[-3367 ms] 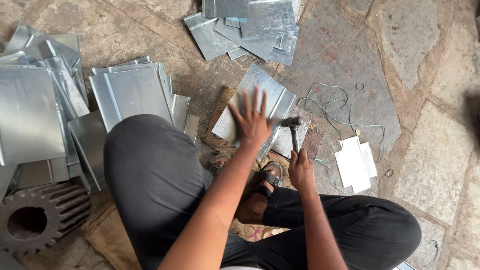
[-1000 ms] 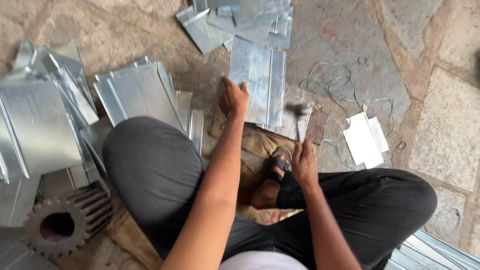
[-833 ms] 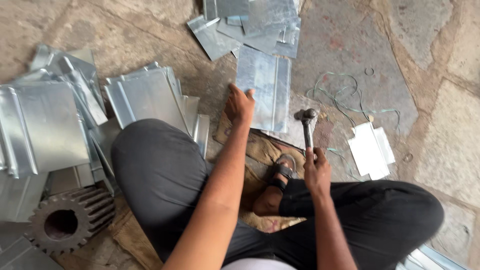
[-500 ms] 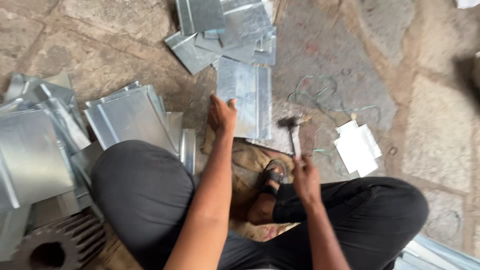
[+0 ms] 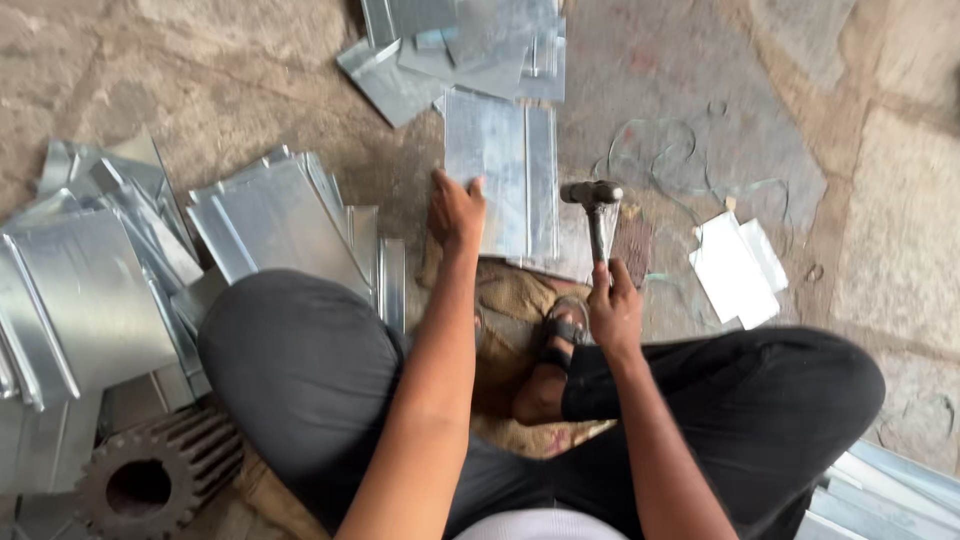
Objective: The person hammers a series of small, pre-bent metal sheets one at a time on a small metal block on the floor, using a hammer to flatten or further bend the edges.
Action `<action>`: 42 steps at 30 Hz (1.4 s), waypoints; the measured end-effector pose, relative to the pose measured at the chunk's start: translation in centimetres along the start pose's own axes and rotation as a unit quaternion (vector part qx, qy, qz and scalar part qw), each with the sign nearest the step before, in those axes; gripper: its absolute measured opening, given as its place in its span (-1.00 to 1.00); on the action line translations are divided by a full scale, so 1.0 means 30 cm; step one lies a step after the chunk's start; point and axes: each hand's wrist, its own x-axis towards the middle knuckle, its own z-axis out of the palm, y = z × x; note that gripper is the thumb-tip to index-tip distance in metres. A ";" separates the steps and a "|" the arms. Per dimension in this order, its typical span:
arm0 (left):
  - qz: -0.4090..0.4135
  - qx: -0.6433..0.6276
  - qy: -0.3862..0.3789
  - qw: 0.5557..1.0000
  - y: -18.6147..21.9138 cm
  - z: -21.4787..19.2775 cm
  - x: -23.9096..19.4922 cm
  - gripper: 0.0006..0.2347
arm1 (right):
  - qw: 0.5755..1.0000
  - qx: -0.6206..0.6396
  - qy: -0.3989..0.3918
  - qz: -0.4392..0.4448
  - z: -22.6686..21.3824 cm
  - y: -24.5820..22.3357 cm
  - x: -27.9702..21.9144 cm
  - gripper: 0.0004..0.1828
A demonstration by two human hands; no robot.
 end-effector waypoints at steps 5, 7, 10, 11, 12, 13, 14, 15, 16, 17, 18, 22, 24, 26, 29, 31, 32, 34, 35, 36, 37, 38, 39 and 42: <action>-0.002 -0.010 0.005 1.000 0.066 -0.001 0.066 -0.49 | 0.988 -0.093 -0.001 -0.119 -0.011 -0.025 0.013 -0.49; 0.007 0.019 0.021 1.000 0.047 -0.010 0.060 -0.51 | 0.995 -0.070 -0.010 -0.070 -0.002 -0.031 0.001 -0.49; -0.009 0.000 -0.006 1.000 0.030 -0.008 0.020 -0.52 | 0.994 -0.080 -0.064 0.040 -0.024 -0.009 -0.046 -0.47; -0.013 -0.005 -0.007 1.000 0.045 -0.011 0.023 -0.53 | 0.993 -0.091 -0.071 0.006 -0.031 -0.009 -0.051 -0.47; -0.017 -0.010 -0.009 1.000 0.060 -0.013 0.018 -0.54 | 0.991 -0.102 -0.078 -0.027 -0.049 -0.005 -0.059 -0.47; -0.020 -0.013 -0.008 1.000 0.072 -0.020 0.036 -0.55 | 0.994 -0.092 -0.049 -0.042 -0.048 -0.007 -0.057 -0.47; -0.005 -0.014 0.015 1.000 0.082 -0.024 0.056 -0.51 | 0.995 -0.081 -0.019 -0.056 -0.047 -0.006 -0.055 -0.47; 0.004 -0.013 0.039 0.999 0.072 -0.029 0.060 -0.48 | 0.995 -0.073 0.006 -0.072 -0.048 0.000 -0.054 -0.48; 0.013 -0.013 0.063 0.998 0.062 -0.030 0.079 -0.44 | 0.996 -0.055 0.008 -0.069 -0.033 0.005 -0.047 -0.48; -0.001 -0.012 0.038 0.999 0.024 -0.008 0.037 -0.47 | 0.998 -0.045 0.006 -0.052 -0.043 0.042 -0.086 -0.49; -0.015 -0.011 0.013 1.000 -0.011 0.010 0.004 -0.49 | 0.999 -0.034 0.005 -0.035 -0.051 0.075 -0.123 -0.50; -0.004 -0.029 0.035 0.999 0.020 0.046 0.046 -0.47 | 0.986 -0.062 0.012 -0.153 -0.079 0.072 -0.088 -0.58; 0.017 -0.037 0.041 0.998 0.017 0.055 0.069 -0.43 | 0.993 0.024 -0.101 0.059 -0.080 0.041 -0.077 -0.57; 0.016 -0.031 0.013 0.999 -0.019 0.093 0.022 -0.39 | 0.983 0.141 -0.089 0.082 -0.106 0.040 -0.115 -0.58; 0.009 -0.023 -0.049 0.998 -0.017 0.134 0.022 -0.33 | 0.971 0.211 -0.079 0.087 -0.118 0.003 -0.111 -0.57; 0.005 -0.018 -0.093 0.996 -0.025 0.155 0.013 -0.28 | 0.972 0.204 -0.087 0.079 -0.105 -0.006 -0.113 -0.56; 0.035 -0.011 -0.055 0.998 -0.038 0.165 0.000 -0.26 | 0.974 0.190 -0.096 0.073 -0.095 -0.002 -0.117 -0.55; 0.099 -0.001 0.022 0.995 -0.040 0.186 -0.015 -0.22 | 0.971 0.206 -0.096 0.075 -0.080 0.006 -0.115 -0.53; 0.080 -0.001 -0.005 0.997 -0.035 0.192 -0.010 -0.24 | 0.965 0.233 -0.093 0.082 -0.069 0.004 -0.107 -0.51; 0.061 -0.001 -0.032 0.998 -0.029 0.196 -0.003 -0.26 | 0.957 0.260 -0.090 0.089 -0.061 0.001 -0.104 -0.49; 0.039 0.000 -0.058 0.998 -0.032 0.195 0.002 -0.28 | 0.955 0.258 -0.098 0.105 -0.054 -0.002 -0.104 -0.46; 0.031 -0.001 -0.064 0.997 -0.032 0.194 0.008 -0.27 | 0.953 0.257 -0.106 0.121 -0.049 -0.006 -0.108 -0.43; 0.023 0.000 -0.073 0.997 -0.040 0.193 0.004 -0.25 | 0.950 0.255 -0.113 0.141 -0.046 -0.006 -0.125 -0.39; 0.024 0.008 -0.077 0.997 -0.038 0.193 0.000 -0.23 | 0.953 0.224 -0.103 0.176 -0.060 -0.029 -0.159 -0.38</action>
